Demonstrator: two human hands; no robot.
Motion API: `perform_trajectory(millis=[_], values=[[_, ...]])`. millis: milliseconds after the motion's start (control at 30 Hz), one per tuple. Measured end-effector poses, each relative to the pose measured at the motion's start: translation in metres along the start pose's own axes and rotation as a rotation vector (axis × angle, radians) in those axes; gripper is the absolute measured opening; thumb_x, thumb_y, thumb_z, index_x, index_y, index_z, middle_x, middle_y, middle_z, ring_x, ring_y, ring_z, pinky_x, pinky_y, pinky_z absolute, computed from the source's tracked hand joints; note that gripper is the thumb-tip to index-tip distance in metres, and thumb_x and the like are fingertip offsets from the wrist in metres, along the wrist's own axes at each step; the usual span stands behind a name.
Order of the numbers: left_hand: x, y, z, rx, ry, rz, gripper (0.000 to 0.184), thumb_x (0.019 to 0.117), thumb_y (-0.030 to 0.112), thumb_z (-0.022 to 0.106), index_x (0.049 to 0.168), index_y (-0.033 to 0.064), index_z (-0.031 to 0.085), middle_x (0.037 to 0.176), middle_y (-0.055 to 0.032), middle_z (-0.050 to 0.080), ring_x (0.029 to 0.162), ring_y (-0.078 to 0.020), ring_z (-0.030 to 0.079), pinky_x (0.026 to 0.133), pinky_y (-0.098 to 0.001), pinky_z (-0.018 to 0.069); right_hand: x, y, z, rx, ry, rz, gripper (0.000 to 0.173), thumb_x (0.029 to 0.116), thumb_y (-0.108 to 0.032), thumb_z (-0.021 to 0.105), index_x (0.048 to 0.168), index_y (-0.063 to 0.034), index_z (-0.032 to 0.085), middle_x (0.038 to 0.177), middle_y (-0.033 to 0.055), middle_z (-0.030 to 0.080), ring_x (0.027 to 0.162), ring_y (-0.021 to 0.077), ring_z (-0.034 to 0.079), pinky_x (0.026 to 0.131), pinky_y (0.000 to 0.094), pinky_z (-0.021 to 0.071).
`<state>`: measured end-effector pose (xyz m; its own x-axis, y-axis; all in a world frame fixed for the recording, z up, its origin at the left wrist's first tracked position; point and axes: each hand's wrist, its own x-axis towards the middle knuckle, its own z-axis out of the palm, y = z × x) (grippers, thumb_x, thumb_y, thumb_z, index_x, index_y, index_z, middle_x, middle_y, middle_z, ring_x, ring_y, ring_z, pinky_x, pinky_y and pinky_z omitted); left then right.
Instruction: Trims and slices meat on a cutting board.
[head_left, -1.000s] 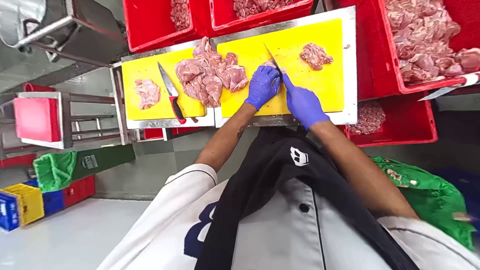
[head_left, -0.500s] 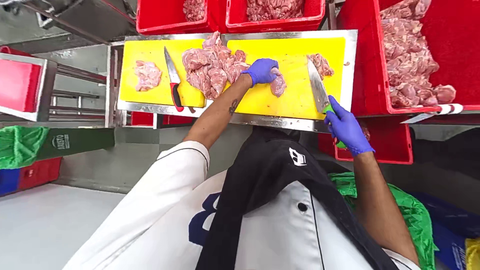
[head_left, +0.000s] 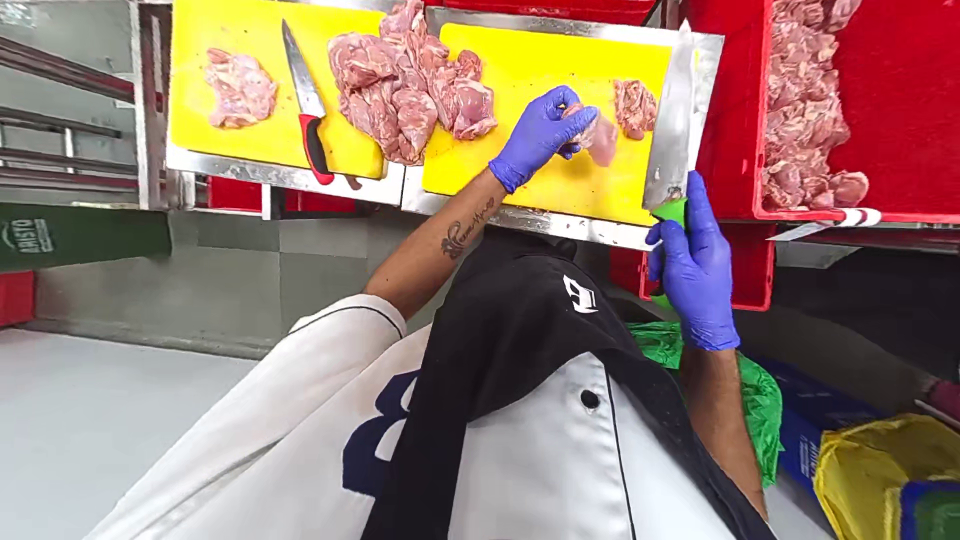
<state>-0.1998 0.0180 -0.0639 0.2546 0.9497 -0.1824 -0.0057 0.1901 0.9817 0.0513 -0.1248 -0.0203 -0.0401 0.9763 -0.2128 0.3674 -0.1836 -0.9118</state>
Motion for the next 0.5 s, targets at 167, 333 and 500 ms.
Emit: perform_trajectory(millis=[167,333,500], values=[[-0.035,-0.057,-0.031,1.013,0.059,-0.209,0.04,0.098,0.047,0.058,0.101,0.0093,0.07,0.084,-0.0105,0.07,0.083,-0.0305,0.07,0.076,-0.0565,0.0555,0.016,0.045,0.046,0.033,-0.325,0.16,0.053,0.1091,-0.023,0.044,0.162,-0.0258,0.034,0.086,0.0022,0.068,0.051,0.0126,0.055,0.045,0.0296,0.0502],[-0.037,-0.055,-0.053,0.965,0.113,-0.042,0.03,0.0928,0.033,0.068,0.116,0.0131,0.071,0.105,-0.0058,0.072,0.094,-0.0245,0.07,0.084,-0.0493,0.0578,0.014,0.052,0.043,-0.102,-0.144,0.192,0.053,0.1099,-0.023,0.041,0.162,-0.0205,0.033,0.084,0.0019,0.065,0.051,0.0109,0.054,0.045,0.0287,0.05],[-0.033,-0.078,-0.042,0.896,-0.014,0.351,0.019,0.0943,0.02,0.065,0.103,0.0063,0.075,0.112,-0.0107,0.072,0.11,-0.0264,0.067,0.098,-0.0417,0.0541,-0.016,-0.007,0.039,-0.846,-0.364,-0.084,0.052,0.1084,-0.026,0.036,0.161,-0.0219,0.037,0.086,0.016,0.071,0.072,0.034,0.068,0.065,0.0551,0.0544]])
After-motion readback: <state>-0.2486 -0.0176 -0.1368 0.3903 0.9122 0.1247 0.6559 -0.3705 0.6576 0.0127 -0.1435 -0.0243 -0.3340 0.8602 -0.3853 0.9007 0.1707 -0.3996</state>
